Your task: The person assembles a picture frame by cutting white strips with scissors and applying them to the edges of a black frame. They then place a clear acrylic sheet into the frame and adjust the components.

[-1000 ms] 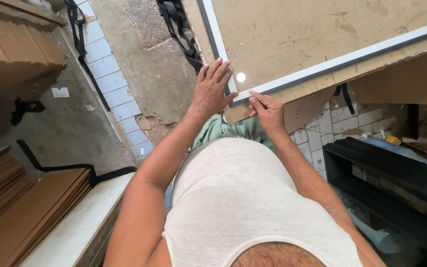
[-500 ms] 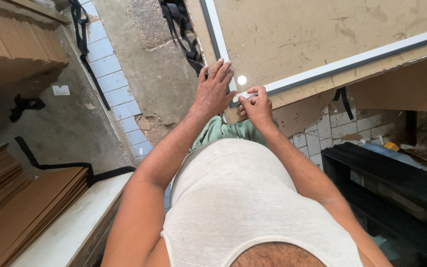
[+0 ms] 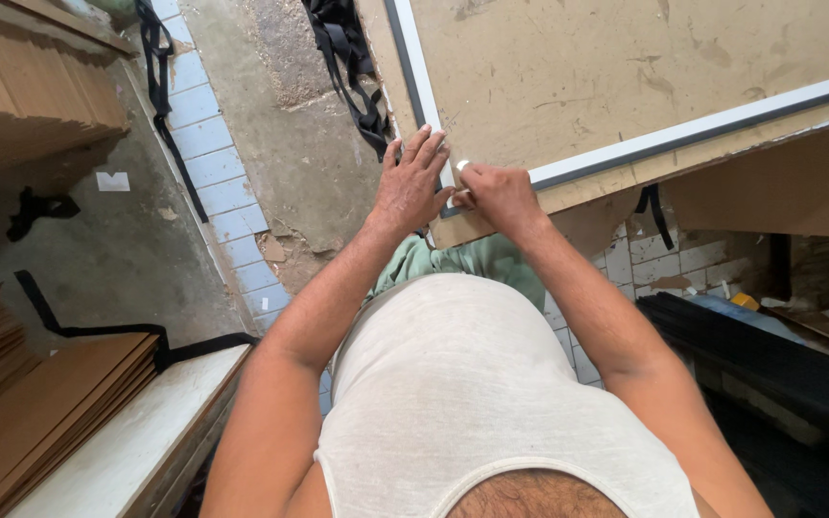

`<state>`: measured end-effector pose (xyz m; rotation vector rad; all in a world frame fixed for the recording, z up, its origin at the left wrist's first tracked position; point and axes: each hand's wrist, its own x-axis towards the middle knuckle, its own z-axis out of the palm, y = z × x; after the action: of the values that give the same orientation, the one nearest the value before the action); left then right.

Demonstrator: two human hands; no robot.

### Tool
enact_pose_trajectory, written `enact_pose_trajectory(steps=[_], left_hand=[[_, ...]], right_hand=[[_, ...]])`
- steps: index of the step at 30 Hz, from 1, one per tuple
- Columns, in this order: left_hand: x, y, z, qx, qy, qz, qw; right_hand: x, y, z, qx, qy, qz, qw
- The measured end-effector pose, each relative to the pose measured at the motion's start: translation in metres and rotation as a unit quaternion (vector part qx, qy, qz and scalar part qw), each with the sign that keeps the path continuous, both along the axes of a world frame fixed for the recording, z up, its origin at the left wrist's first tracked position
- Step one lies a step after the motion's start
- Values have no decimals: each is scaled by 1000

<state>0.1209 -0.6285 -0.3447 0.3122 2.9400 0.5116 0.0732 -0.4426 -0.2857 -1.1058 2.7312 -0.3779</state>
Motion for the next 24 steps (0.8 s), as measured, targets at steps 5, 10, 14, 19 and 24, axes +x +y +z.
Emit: enact_pose_trajectory(steps=[5, 10, 14, 19, 24], left_hand=[[3, -4, 6, 15, 9, 8, 1000], [8, -4, 13, 39, 12, 22, 999], [5, 6, 19, 42, 26, 27, 998], [-5, 32, 31, 75, 59, 24, 995], [-10, 60, 45, 120, 44, 65, 990]], right_hand=[[12, 10, 10, -122, 38, 88, 988], [26, 22, 17, -169, 26, 108, 979], [9, 35, 5, -144, 19, 169, 975], [-12, 55, -13, -108, 5, 212, 971], [-36, 106, -4, -205, -18, 198, 958]])
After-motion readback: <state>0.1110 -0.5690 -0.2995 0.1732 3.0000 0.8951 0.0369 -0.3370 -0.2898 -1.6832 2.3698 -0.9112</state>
